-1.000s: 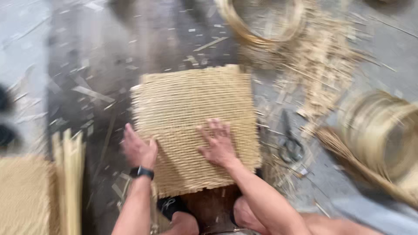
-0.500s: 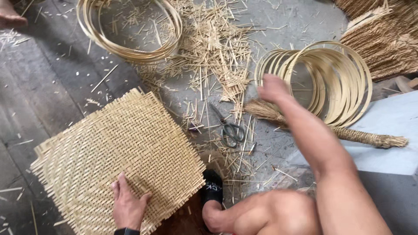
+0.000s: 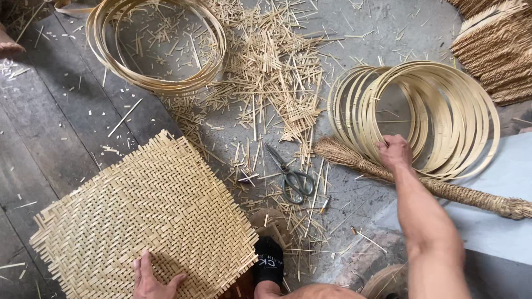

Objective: The person assembles a round woven basket by placing a pre-woven square mat over a circular frame, pressing it into shape, and trimming the excess mat edges with shears. The process is repeated for multiple baskets.

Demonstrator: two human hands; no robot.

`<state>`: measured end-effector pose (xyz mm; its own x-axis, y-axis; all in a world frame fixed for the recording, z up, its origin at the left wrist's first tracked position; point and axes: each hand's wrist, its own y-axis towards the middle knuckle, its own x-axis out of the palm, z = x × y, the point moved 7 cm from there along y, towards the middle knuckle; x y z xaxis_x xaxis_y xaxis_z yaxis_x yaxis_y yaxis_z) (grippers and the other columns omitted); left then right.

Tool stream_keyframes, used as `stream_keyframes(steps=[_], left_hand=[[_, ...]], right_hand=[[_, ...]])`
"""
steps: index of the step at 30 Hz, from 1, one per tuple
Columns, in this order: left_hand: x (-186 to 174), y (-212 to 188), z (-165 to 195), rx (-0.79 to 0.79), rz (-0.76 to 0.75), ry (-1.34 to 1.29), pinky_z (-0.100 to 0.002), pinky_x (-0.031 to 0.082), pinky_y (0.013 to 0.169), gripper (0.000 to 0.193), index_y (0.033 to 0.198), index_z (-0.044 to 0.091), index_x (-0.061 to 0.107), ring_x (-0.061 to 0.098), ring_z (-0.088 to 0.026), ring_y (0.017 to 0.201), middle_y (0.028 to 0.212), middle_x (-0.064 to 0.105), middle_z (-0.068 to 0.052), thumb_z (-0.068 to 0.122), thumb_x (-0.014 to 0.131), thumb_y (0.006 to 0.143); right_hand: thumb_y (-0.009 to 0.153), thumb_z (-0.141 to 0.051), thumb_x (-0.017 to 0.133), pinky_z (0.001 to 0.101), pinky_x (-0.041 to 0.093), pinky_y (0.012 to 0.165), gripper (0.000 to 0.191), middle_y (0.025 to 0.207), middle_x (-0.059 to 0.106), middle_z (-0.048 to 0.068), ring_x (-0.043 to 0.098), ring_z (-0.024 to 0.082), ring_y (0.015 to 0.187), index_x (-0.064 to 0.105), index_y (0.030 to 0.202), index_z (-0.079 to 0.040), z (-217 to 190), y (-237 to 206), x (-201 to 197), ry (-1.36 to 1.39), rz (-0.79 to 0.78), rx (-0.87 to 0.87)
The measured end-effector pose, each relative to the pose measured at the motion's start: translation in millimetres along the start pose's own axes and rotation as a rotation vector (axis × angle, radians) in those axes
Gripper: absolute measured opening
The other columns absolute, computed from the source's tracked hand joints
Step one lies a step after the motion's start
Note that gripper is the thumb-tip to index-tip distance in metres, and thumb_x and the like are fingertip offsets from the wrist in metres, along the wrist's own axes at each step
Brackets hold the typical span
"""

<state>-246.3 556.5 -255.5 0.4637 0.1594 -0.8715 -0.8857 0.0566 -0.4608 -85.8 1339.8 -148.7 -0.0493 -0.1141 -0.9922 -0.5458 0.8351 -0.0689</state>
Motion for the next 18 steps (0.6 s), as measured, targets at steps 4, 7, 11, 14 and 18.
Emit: stream_keyframes(steps=[4,7,11,14,18], left_hand=[[-5.3,3.4,9.1,0.0,-0.067,0.034,-0.042,0.028,0.124,0.137,0.159,0.013,0.009,0.018,-0.032,0.157,0.161,0.029,-0.023,0.049,0.095,0.059],[-28.8,-6.4,27.6,-0.015,-0.087,0.087,-0.042,0.033,0.117,0.14,0.16,0.014,0.006,0.02,-0.031,0.154,0.164,0.026,-0.021,0.053,0.094,0.059],[-79.7,-36.2,55.2,0.006,-0.097,0.078,-0.041,0.054,0.103,0.137,0.163,0.012,0.007,0.04,-0.028,0.149,0.161,0.037,-0.019,0.056,0.089,0.063],[-133.9,-40.7,58.8,-0.007,-0.082,-0.305,-0.044,0.052,0.107,0.114,0.16,0.009,0.023,0.06,-0.034,0.131,0.141,0.059,-0.022,0.048,0.087,0.074],[-210.1,-18.5,56.4,0.23,-0.08,-1.463,-0.048,0.051,0.105,0.093,0.162,0.0,0.023,0.062,-0.031,0.128,0.138,0.063,-0.024,0.057,0.058,0.096]], right_hand=[[0.106,-0.024,0.063,0.0464,0.054,0.062,0.015,0.089,0.074,0.002,0.069,0.027,0.072,0.078,0.105,-0.023,6.0,-10.7,-50.1,0.051,0.1,-0.022],[0.103,-0.024,0.073,0.0385,0.053,0.064,0.008,0.086,0.074,0.004,0.068,0.022,0.071,0.076,0.101,-0.017,-27.7,-33.7,-109.9,-0.132,0.326,-0.32],[0.101,-0.018,0.071,0.0371,0.053,0.07,0.005,0.087,0.074,0.001,0.068,0.019,0.076,0.075,0.1,-0.02,-90.6,-91.9,-175.6,-0.174,0.44,-0.639],[0.098,-0.021,0.069,0.037,0.053,0.072,0.009,0.076,0.074,0.002,0.067,0.016,0.069,0.077,0.095,-0.021,-162.1,-148.6,-206.4,-0.158,0.446,-0.958],[0.09,-0.023,0.07,0.041,0.051,0.093,0.008,0.081,0.075,-0.001,0.069,0.014,0.079,0.075,0.095,-0.018,-253.2,-248.5,-221.7,0.016,0.329,-1.492]])
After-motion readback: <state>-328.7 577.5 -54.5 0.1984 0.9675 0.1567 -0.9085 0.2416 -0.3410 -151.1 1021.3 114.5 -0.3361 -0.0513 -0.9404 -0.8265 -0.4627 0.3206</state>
